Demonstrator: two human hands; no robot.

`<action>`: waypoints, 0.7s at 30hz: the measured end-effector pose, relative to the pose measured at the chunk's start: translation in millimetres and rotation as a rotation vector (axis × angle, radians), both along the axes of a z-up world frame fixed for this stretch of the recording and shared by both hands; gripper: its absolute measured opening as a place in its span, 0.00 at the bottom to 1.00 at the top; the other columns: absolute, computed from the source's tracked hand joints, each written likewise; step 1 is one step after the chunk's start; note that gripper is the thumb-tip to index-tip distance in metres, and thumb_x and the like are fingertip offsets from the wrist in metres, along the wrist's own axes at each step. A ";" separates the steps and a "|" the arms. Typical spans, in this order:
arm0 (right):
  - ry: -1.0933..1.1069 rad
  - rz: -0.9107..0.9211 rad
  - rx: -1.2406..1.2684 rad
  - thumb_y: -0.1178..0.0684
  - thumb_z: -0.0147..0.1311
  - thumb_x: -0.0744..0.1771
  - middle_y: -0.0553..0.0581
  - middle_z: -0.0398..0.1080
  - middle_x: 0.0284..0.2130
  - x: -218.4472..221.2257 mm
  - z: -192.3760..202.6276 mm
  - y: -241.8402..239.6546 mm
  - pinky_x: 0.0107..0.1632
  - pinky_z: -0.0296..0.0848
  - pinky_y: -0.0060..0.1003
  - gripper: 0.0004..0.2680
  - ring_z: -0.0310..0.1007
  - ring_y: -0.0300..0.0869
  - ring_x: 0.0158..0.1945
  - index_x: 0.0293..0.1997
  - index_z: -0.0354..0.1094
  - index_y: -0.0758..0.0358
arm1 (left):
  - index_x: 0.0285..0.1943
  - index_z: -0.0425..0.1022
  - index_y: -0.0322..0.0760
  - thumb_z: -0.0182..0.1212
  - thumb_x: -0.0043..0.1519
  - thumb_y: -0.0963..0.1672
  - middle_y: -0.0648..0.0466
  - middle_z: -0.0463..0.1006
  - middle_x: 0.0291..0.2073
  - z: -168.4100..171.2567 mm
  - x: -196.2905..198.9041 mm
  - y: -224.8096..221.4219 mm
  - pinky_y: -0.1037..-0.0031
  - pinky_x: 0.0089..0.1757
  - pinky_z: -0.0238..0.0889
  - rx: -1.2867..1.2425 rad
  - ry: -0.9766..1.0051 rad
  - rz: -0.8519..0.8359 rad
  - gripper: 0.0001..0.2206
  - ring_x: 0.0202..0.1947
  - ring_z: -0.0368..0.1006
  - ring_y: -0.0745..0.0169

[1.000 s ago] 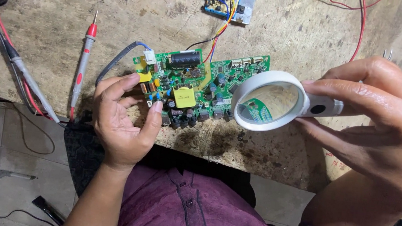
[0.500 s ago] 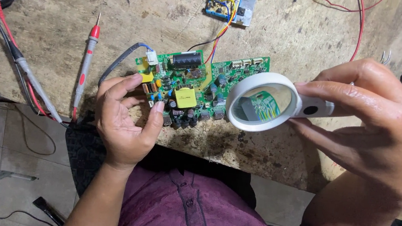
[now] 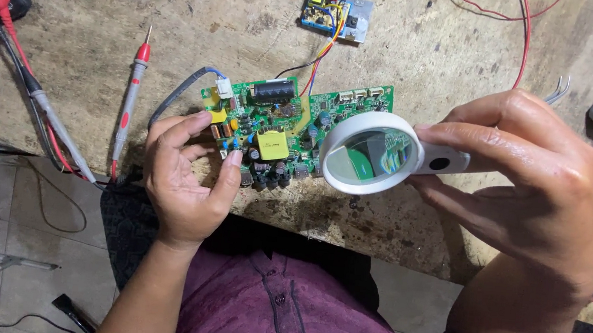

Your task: The person is diagnosing a circuit board by inspecting components, flipping the board to see both sides, and using a magnifying glass for detailed observation.

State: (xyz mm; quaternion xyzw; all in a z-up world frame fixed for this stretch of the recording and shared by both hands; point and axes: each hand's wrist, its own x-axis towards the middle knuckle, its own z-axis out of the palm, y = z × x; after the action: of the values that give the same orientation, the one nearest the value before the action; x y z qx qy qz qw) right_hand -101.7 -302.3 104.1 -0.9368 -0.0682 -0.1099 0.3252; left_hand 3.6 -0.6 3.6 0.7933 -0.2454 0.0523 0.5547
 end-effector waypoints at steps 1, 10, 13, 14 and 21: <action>0.000 -0.001 0.000 0.57 0.70 0.66 0.62 0.71 0.39 0.0 0.2 0.5 0.42 0.70 0.37 0.11 0.70 0.48 0.41 0.49 0.76 0.69 | 0.62 0.67 0.29 0.64 0.61 0.38 0.40 0.66 0.53 0.4 0.0 0.0 0.69 0.47 0.80 0.000 0.000 -0.001 0.20 0.53 0.73 0.51; -0.016 -0.021 -0.004 0.59 0.71 0.66 0.62 0.70 0.39 -0.5 -0.1 2.7 0.42 0.70 0.37 0.09 0.70 0.48 0.41 0.48 0.76 0.69 | 0.61 0.66 0.29 0.64 0.61 0.38 0.40 0.66 0.53 0.5 -0.4 -0.1 0.70 0.47 0.80 0.011 -0.009 0.003 0.19 0.53 0.72 0.52; -0.007 -0.024 -0.005 0.58 0.71 0.66 0.62 0.70 0.39 -0.6 0.3 2.3 0.39 0.71 0.36 0.10 0.69 0.47 0.40 0.48 0.76 0.69 | 0.62 0.66 0.29 0.64 0.61 0.38 0.40 0.66 0.54 0.2 -0.6 -0.1 0.70 0.47 0.79 -0.006 0.003 0.002 0.19 0.53 0.73 0.52; -0.011 -0.023 -0.011 0.58 0.71 0.66 0.62 0.70 0.39 -0.6 0.3 2.1 0.41 0.69 0.37 0.10 0.69 0.47 0.40 0.49 0.76 0.69 | 0.62 0.66 0.30 0.64 0.61 0.38 0.40 0.66 0.53 -0.1 -0.4 0.1 0.70 0.47 0.79 -0.001 -0.001 0.000 0.20 0.52 0.73 0.52; -0.027 -0.028 -0.036 0.57 0.72 0.66 0.62 0.70 0.39 -1.3 0.4 1.2 0.43 0.66 0.39 0.10 0.68 0.47 0.38 0.50 0.77 0.69 | 0.62 0.66 0.29 0.64 0.61 0.38 0.40 0.66 0.53 0.4 -0.7 -0.1 0.70 0.47 0.79 0.003 0.001 0.001 0.20 0.53 0.72 0.52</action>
State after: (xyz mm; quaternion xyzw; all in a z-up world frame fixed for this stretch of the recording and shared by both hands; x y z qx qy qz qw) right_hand -103.0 -301.0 104.4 -0.9417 -0.0614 -0.1259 0.3059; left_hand 2.9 -0.7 4.0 0.7943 -0.2448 0.0519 0.5536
